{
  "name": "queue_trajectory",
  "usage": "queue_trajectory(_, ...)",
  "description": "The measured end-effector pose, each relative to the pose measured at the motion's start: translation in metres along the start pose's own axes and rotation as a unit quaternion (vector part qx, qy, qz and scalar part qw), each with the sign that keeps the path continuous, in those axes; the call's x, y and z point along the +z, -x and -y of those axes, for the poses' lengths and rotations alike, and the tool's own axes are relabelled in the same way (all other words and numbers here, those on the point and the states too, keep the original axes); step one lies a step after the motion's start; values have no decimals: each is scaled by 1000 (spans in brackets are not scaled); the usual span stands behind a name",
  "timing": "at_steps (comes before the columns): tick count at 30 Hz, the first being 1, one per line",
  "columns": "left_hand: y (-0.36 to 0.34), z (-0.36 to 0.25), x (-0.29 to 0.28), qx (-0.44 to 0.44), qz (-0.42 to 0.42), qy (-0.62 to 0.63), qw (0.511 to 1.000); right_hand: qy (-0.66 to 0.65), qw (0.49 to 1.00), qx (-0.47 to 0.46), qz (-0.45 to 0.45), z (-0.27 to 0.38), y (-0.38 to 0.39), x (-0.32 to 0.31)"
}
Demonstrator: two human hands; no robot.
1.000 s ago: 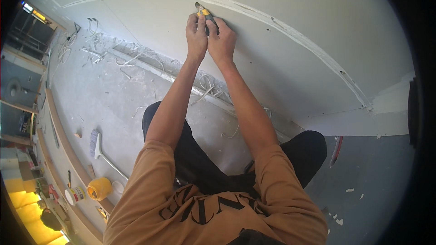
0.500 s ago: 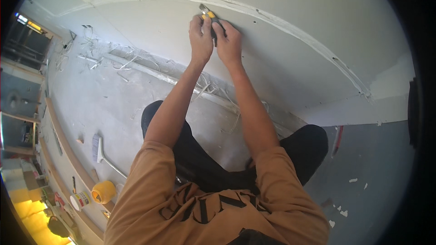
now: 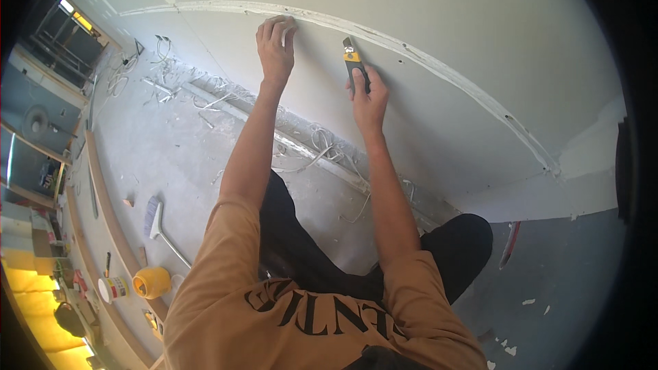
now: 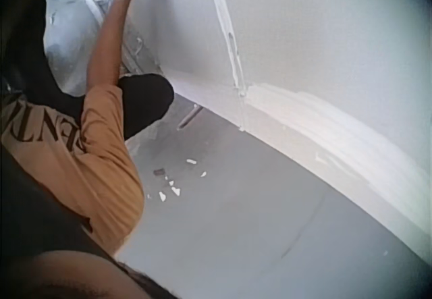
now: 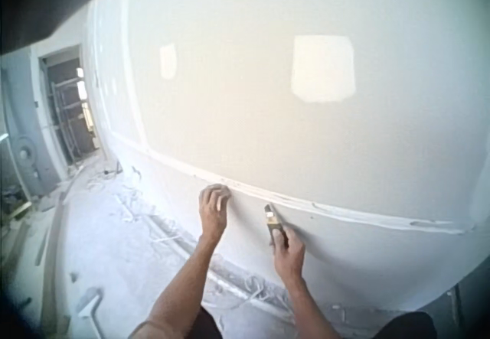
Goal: Cutting and removing a strip of drywall or trim along a wall joint using a utility knife.
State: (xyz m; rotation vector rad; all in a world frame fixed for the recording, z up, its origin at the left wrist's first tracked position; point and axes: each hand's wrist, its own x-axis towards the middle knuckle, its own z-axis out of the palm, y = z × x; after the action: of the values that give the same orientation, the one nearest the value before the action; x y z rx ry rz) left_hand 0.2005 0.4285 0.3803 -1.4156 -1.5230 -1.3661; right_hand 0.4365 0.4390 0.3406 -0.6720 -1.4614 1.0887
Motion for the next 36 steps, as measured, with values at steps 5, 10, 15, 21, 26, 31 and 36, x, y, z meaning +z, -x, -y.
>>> queue_trajectory(5, -1, 9, -1, 4, 13, 23, 1000, -28, 1000, -1, 2, -1, 1, 4)
queue_trajectory(10, 44, -8, -2, 127, 205, 47, 969, 7, 999, 7, -49, -19, 1, 1)
queue_trajectory(15, 92, 36, -35, -84, 610, -3, 788, 32, 998, -53, -20, -10, -3, 32)
queue_trajectory(21, 29, -28, -25, -345, 190, 378, 838, 95, 995, -28, 27, -4, -36, 70)
queue_trajectory(26, 29, -23, -18, -341, 180, 348, 855, 103, 994, -28, 13, -7, -41, 91)
queue_trajectory(31, 32, -23, -6, -381, 130, 441, 803, 114, 990, -80, -23, -18, -39, 93)
queue_trajectory(36, 32, -22, 0, -326, 116, 419, 839, 125, 986, -95, -61, -25, -34, 99)
